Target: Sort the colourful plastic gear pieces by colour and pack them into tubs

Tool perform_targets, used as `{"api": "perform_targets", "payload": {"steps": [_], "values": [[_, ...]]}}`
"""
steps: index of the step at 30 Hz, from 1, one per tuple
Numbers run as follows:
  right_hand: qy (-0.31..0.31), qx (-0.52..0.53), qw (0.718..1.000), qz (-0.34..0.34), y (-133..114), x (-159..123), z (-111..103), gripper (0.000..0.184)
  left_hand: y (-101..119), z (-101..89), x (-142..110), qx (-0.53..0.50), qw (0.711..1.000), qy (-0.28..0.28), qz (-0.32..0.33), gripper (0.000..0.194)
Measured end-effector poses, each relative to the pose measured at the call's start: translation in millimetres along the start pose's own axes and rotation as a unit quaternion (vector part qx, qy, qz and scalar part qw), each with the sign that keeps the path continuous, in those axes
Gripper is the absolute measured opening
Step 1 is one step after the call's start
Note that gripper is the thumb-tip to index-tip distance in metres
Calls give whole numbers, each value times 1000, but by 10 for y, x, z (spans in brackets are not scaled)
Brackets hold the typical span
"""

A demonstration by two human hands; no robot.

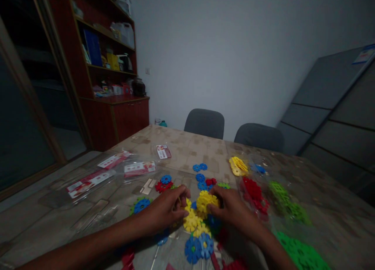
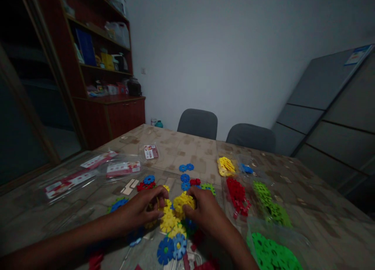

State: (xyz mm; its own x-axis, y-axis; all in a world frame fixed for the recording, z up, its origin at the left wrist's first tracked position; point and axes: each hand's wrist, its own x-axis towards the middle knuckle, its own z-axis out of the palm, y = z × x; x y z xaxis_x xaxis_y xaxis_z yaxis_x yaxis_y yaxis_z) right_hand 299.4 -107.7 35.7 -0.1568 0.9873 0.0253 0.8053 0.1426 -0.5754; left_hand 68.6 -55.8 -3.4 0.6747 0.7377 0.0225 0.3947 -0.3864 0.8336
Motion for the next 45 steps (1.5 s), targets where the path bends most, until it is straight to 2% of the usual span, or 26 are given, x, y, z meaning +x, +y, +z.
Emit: {"api": "perform_targets", "payload": {"steps": [4,8,11,16,20,23,25,27,29,30,32,35,37,42,45], "values": [[73,-55,993,70,308,213,-554,7,-11,-27,13,24,1000,-16,5,21],[126,-89,970,189,740,544,-1054,19,10,-31,-2,49,999,-14,7,23],[134,-72,956,250,978,744,-1240,33,21,-34,-23,67,998,-17,9,25],[128,-33,955,265,1129,789,-1301,35,-3,-105,5,90,996,-26,12,23],[111,-18,971,211,948,512,-1195,26,-12,-347,58,116,992,-24,34,17],[72,1,989,127,617,129,-930,24,17,-615,31,134,990,-28,46,15],[4,6,1000,30,373,-153,-682,24,58,-759,-22,151,986,-58,34,12],[-96,-9,995,-11,172,-381,-428,22,105,-828,-77,173,980,-93,20,14],[-168,-41,985,1,60,-504,-209,17,145,-817,-112,197,973,-118,15,18],[-172,-59,983,7,44,-523,-117,17,159,-788,-119,208,970,-127,17,20],[-142,-90,986,14,81,-497,34,22,176,-713,-117,220,964,-145,23,24],[-91,-111,989,22,208,-398,192,38,179,-618,-101,217,960,-173,20,31],[-78,-108,991,28,261,-351,253,45,173,-575,-97,211,961,-180,16,34],[-78,-87,992,39,259,-338,274,25,194,-396,-118,193,964,-177,50,27],[-71,-66,995,24,321,-341,278,29,233,-294,-147,198,960,-188,66,25]]}}
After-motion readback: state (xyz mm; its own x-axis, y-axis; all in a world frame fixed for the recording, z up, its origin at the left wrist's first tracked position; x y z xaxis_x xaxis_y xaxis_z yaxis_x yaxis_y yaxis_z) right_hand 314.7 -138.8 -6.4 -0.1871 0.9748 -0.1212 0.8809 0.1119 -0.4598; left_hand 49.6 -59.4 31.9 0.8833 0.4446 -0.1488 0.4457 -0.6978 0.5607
